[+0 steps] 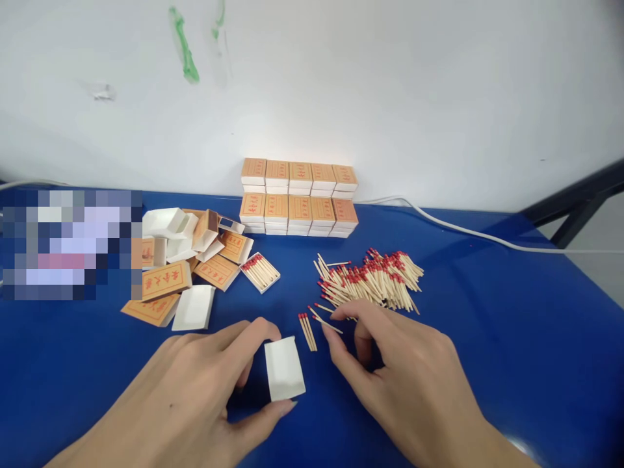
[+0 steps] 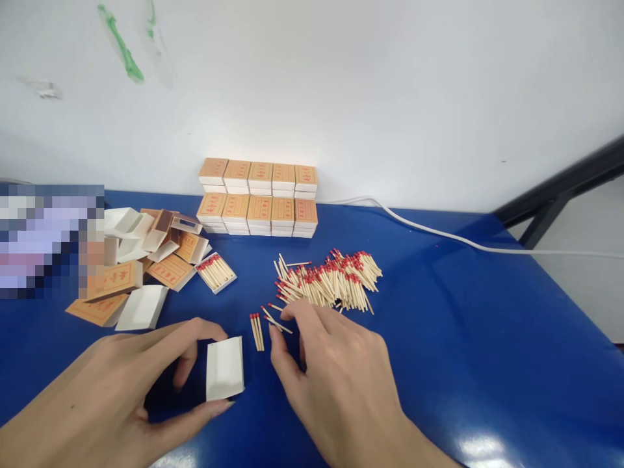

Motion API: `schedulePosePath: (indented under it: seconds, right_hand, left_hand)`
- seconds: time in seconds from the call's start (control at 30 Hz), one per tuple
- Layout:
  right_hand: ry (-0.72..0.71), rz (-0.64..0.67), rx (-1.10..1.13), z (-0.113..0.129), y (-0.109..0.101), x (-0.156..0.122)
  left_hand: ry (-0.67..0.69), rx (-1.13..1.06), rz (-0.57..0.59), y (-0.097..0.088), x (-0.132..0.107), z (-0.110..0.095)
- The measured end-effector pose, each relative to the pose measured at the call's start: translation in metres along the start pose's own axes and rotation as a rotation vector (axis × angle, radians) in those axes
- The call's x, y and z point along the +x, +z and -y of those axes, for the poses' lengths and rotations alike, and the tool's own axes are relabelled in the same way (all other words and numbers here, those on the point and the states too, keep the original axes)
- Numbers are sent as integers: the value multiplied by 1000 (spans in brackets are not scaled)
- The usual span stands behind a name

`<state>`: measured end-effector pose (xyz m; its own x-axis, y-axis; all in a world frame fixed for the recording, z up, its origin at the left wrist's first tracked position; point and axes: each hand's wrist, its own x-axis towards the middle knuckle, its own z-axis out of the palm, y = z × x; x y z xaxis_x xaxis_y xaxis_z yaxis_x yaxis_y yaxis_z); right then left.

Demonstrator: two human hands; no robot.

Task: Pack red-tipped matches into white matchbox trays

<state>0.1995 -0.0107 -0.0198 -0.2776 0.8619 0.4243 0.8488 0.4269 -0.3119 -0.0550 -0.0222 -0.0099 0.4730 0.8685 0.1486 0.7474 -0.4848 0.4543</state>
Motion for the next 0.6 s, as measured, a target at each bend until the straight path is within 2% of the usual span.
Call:
schedulePosePath:
  seconds: [0.3, 0.6]
  right_hand:
    - [23, 144, 63, -8, -6, 1]
    - [141, 143, 177, 4, 2, 3]
  left_hand:
    - [-2, -7, -9, 0, -2, 0]
    - [7, 13, -12, 0, -2, 0]
